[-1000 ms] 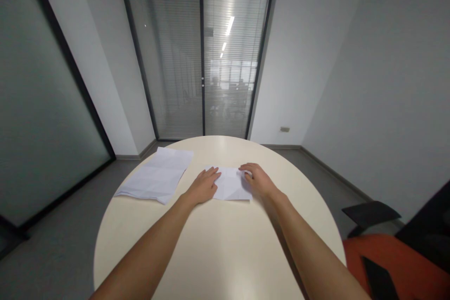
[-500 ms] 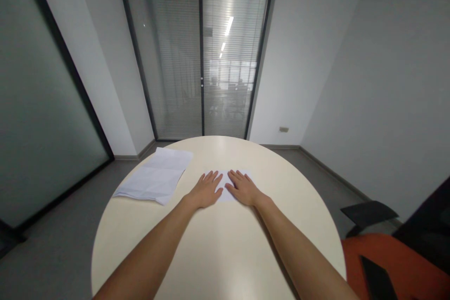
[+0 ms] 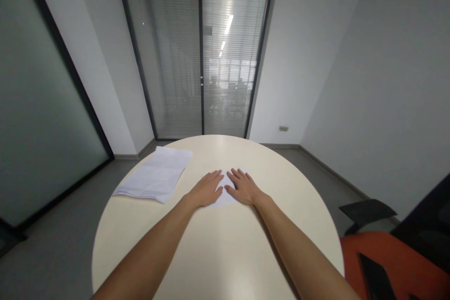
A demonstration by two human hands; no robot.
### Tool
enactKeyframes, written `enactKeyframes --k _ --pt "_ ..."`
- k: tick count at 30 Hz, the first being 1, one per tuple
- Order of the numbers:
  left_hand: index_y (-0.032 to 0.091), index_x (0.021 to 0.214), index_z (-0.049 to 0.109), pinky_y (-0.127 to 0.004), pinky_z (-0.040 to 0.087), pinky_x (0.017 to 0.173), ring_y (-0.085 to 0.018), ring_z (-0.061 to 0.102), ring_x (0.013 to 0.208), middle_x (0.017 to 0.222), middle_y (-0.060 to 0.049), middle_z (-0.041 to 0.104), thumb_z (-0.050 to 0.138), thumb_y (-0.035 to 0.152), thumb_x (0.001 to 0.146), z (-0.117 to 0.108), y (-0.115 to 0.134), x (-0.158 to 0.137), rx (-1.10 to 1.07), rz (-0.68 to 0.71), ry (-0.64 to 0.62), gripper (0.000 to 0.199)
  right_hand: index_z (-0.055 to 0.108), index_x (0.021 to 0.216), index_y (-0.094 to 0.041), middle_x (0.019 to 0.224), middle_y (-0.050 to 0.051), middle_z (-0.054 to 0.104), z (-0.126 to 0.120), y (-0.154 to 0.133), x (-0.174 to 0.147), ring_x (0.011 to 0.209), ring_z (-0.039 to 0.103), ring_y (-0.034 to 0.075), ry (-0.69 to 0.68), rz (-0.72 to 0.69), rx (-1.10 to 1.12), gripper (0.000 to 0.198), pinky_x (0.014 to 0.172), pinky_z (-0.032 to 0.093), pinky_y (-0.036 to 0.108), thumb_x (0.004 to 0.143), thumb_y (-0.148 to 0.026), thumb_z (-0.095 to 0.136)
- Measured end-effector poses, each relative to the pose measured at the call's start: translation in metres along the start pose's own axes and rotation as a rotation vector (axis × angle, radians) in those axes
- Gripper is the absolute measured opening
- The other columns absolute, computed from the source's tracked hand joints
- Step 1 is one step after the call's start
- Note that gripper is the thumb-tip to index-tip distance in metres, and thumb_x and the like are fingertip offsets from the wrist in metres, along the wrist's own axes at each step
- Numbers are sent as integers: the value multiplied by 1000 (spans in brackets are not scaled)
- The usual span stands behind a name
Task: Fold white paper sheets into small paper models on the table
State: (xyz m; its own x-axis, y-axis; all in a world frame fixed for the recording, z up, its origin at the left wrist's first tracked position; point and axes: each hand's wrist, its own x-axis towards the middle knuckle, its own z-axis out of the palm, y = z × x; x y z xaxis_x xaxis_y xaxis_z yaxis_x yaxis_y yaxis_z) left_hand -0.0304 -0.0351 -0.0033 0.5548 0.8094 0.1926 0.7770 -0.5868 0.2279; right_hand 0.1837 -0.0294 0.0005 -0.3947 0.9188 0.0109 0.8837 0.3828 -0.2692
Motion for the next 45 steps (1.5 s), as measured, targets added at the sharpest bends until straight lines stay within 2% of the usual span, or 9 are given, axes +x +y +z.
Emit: enactKeyframes --k 9,14,18,21,25,29,34,38,45 --pt "15 153 40 -48 21 123 -27 24 153 164 -14 29 31 36 102 3 -2 2 2 -26 -81 55 27 161 -18 168 12 17 3 8 3 155 12 34 27 97 -12 83 123 6 59 97 -72 28" --pt "17 155 35 -48 17 124 -27 20 155 166 -13 25 33 38 102 5 -1 0 0 -39 -97 57 36 157 -14 165 17 26 -2 9 2 154 16 38 128 155 -70 75 121 7 63 99 -62 36" --pt "19 156 33 -49 15 125 -26 17 155 167 -11 23 34 43 102 6 -3 0 2 -43 -99 59 46 151 -12 161 17 36 -6 0 4 151 28 30 240 -55 -60 60 123 19 49 102 -47 38" --pt "19 157 33 -48 15 125 -26 17 155 167 -11 23 33 42 102 5 -3 1 2 -43 -100 59 46 152 -15 160 14 38 -5 -5 6 150 31 27 161 -138 1 59 123 24 45 104 -47 31" --pt "19 157 33 -49 16 124 -27 17 155 166 -12 23 32 44 102 1 -1 0 -7 -52 -108 60 34 158 -19 165 11 26 -3 -1 5 153 20 34 55 53 4 67 122 17 58 103 -57 32" --pt "17 156 34 -49 17 124 -28 19 155 166 -12 23 33 44 102 0 1 -1 -2 -56 -113 61 36 157 -16 164 13 29 -7 5 3 153 20 36 99 132 -28 67 121 13 63 102 -56 35" --pt "20 153 40 -54 20 122 -31 25 153 164 -13 30 36 43 101 2 0 0 42 -166 -37 58 57 142 -17 155 13 47 -13 5 4 145 39 30 275 -86 -16 50 121 26 51 100 -41 46" --pt "20 149 46 -56 25 119 -33 33 149 161 -16 37 38 45 100 2 -2 0 71 -249 34 56 59 142 -16 149 14 54 -10 3 5 140 48 25 248 -307 93 51 120 32 43 102 -43 42" --pt "19 150 45 -58 16 122 -33 27 152 162 -16 34 37 50 101 1 -8 0 34 -189 11 58 55 145 -15 153 14 49 0 17 9 147 39 24 144 -274 84 57 126 19 45 102 -49 41"
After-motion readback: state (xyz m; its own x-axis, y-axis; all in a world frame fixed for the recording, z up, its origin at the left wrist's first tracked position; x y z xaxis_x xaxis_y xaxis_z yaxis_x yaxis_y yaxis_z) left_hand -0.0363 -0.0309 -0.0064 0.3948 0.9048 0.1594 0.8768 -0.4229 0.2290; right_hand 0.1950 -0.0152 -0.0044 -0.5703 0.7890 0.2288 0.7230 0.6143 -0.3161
